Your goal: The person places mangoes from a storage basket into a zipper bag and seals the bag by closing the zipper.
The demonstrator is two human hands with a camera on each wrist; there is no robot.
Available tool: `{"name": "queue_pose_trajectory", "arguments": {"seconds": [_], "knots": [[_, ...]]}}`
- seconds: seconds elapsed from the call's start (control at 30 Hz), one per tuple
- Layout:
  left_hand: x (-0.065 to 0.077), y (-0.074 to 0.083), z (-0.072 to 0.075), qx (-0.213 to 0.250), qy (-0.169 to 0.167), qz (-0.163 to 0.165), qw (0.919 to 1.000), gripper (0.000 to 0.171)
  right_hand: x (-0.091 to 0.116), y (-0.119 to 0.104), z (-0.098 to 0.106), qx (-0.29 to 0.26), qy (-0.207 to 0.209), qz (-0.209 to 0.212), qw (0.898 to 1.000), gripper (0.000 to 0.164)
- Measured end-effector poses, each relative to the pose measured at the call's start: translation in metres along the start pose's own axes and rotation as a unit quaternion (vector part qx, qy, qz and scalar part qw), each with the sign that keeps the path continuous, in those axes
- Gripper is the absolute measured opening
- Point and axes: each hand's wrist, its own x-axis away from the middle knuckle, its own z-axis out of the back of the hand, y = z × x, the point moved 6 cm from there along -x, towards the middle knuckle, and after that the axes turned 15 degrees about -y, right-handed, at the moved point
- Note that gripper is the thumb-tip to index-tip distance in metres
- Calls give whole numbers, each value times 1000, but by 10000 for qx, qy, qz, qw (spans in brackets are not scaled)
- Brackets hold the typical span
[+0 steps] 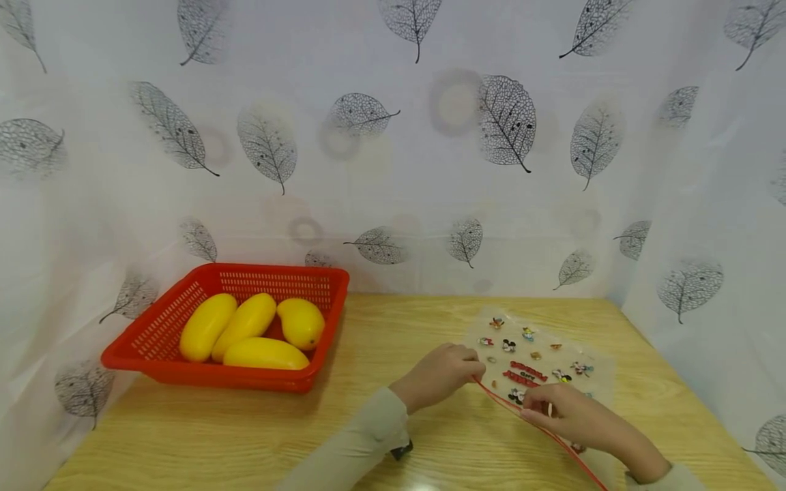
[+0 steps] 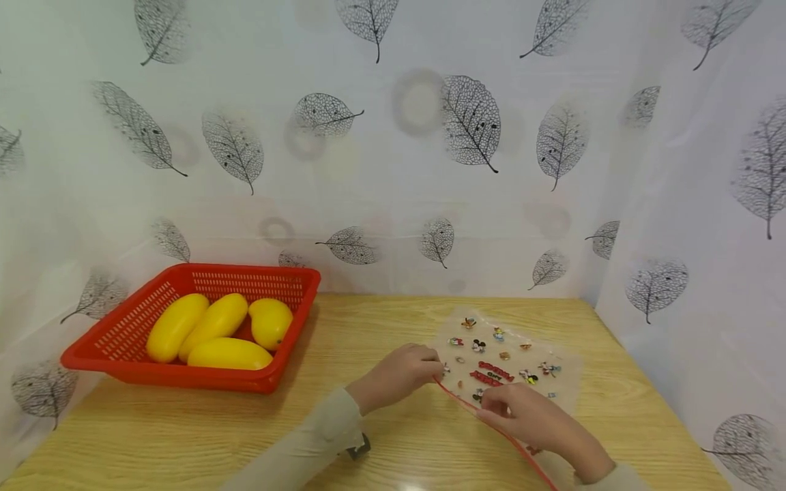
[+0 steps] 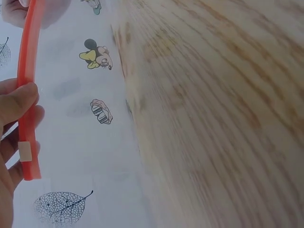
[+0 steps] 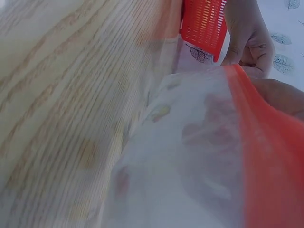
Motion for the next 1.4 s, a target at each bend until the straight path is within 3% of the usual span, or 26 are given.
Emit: {"name": "queue_pose_trajectory", "arguments": {"seconds": [0.2,0.37,0.47,0.6,0.77,0.97,1.13,1.2,1.3,1.4], "knots": [[4,-5,2,101,274,-69,9995,4,0,-4,-3,329,1,109,9994,14],[7,-10,3,397,429,-78,9983,4,1,-8,-1,805,440,93,9957,12],[9,-13,3,585,408,-11,9975,4,2,-12,2,1204,851,5,9891,14],[12,-10,5,491,377,48,9981,20,3,-18,4,1593,1351,-170,9778,20],[14,3,13,241,675,-113,9974,34,2,-22,5,1891,1844,-606,9626,22],[14,15,18,22,733,-408,9965,23,1,-27,7,2193,2381,-947,9414,18],[12,20,15,-184,548,-407,9975,5,3,-33,9,2441,2795,-1065,9225,20],[11,20,12,-285,493,-364,9977,8,3,-34,9,2524,2900,-1117,9163,22],[9,20,9,-350,516,-306,9976,12,4,-33,9,2565,2953,-1139,9133,23],[9,18,10,-370,694,-237,9966,15,5,-31,8,2456,2826,-1146,9202,22]]}}
